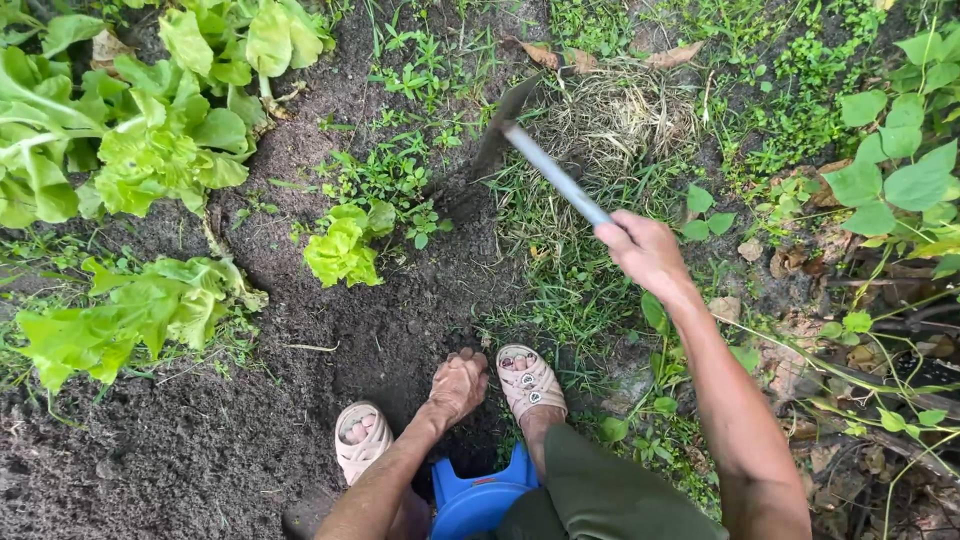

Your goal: Weeding a garden bed around lettuce plants using a hand hoe and hands

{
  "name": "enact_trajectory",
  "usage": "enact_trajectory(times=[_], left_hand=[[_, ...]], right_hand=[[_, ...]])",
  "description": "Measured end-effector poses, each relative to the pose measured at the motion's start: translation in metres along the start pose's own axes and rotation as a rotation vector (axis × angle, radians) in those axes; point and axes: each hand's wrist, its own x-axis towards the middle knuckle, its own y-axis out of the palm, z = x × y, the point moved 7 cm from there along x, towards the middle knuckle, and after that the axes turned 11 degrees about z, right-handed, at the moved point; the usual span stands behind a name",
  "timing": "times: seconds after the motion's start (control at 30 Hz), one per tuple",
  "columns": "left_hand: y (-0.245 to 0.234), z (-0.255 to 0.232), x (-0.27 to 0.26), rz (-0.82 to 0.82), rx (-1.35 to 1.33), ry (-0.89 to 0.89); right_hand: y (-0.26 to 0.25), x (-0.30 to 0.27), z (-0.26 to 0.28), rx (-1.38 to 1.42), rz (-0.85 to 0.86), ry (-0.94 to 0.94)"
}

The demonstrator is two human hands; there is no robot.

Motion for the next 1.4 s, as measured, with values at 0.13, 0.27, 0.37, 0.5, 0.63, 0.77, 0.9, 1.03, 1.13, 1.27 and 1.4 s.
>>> enact_trajectory(times=[0.13,0.27,0.37,0.5,0.63,0.77,0.9,1.03,1.13,1.27,1.4], left_hand=[[-0.022,-0.001,-0.019,-0.012,-0.026,-0.012],[-0.023,0.008,-0.013,-0.001,-0.006,-0.033],[-0.014,0.006,-0.003,0.012,0.012,-0.012],[-0.009,-0.003,-0.005,0.02,-0.056,-0.02],[-0.004,-0.002,-0.001,0.011,-0.003,-0.004],[0.001,0.005,0.003,0.026,-0.002,-0.024],[0.028,0.021,0.011,0.099,-0.079,-0.108],[-0.035,0.011,-0.007,-0.008,-0.034,-0.017],[-0.017,0.022,-0.006,-0.028,-0.022,-0.044],[-0.018,0.014,0.0,-0.03,-0.038,-0.01],[-0.023,0.002,-0.012,0.009,-0.019,-0.014]], right_hand=[[-0.003,-0.008,-0.046,-0.132,0.088,0.17],[-0.031,-0.064,-0.06,0.085,0.107,0.238],[-0.042,-0.08,-0.054,0.156,-0.025,0.151],[-0.042,-0.084,0.006,0.038,-0.323,-0.224],[0.004,-0.033,0.042,0.209,-0.512,-0.476],[0.069,0.018,-0.009,-0.035,-0.392,-0.173],[0.112,0.026,-0.054,-0.266,0.02,0.284],[0.105,-0.005,-0.019,-0.347,-0.027,0.2],[0.109,-0.006,-0.056,-0.206,-0.017,0.225],[0.088,-0.003,-0.05,0.01,-0.232,0.0],[0.077,-0.003,-0.01,0.167,-0.493,-0.11]])
